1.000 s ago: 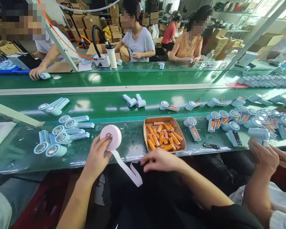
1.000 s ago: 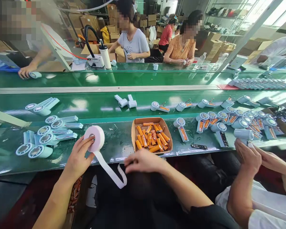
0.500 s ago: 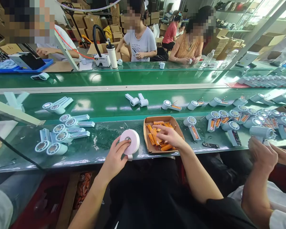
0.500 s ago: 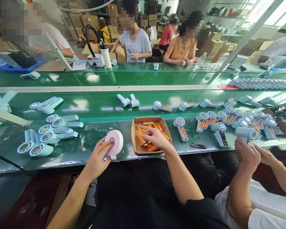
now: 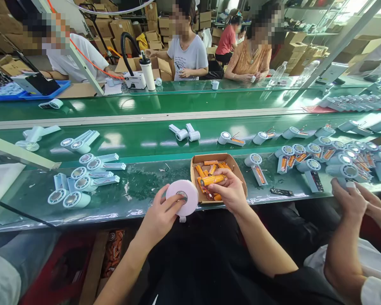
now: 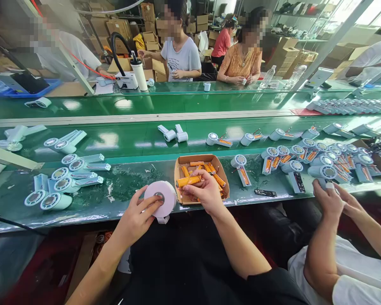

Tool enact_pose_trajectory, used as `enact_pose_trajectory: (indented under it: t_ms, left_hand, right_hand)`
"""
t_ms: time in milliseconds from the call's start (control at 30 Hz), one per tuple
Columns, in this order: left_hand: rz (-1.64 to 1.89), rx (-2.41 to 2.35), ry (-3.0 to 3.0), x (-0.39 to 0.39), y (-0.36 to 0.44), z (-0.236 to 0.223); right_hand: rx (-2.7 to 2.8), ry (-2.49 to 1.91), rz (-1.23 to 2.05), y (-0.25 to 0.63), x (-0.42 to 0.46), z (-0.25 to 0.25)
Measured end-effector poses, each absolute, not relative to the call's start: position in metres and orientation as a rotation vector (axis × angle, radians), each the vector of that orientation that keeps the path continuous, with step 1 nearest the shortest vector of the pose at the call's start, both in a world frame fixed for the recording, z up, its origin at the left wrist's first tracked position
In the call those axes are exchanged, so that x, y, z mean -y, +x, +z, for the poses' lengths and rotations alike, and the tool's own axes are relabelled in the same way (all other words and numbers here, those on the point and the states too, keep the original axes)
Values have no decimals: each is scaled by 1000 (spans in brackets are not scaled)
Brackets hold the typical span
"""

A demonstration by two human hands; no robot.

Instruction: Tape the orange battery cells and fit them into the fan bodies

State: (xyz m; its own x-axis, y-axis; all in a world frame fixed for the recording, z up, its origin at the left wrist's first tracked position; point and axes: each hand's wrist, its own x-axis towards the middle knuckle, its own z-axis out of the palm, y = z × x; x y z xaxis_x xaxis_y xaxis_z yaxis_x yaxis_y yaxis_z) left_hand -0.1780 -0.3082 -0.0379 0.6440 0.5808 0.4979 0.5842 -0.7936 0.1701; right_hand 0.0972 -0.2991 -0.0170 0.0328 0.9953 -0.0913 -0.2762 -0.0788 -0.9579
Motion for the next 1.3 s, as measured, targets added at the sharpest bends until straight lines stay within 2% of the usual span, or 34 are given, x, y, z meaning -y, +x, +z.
enact_pose_trajectory:
  t_ms: [167,300,433,667,867,1100,1200,1300]
  left_hand:
    - [-737,939,-2834,314,-178,-37]
    - [-689,949,-2823,313,-178,-38]
    - [-693,922,-2788,310,-180,-34]
    - [-596,765,-2801,292,-183,-7]
    - [-525,689,-2792,278,-184,16]
    - [-828,964,-2610,309,-142,-9]
    - [-865,974,-2745,313,-139,-33]
    - [-812,1085,-2850,290,-177,-60]
  right_hand:
    - [1005,-1228,1020,85,298,-26]
    - [1093,-1386,944,77,307,-30]
    - [1162,-1311,1133,79,313,-30]
    - [1252,-1163,1688,115,282,0]
    - [1250,-1118,1760,117,270,10]
    - [486,-915,1321,50,305,-40]
    - [535,-935,1261,79,290,-31]
    - [604,-891,890,153,262,-5]
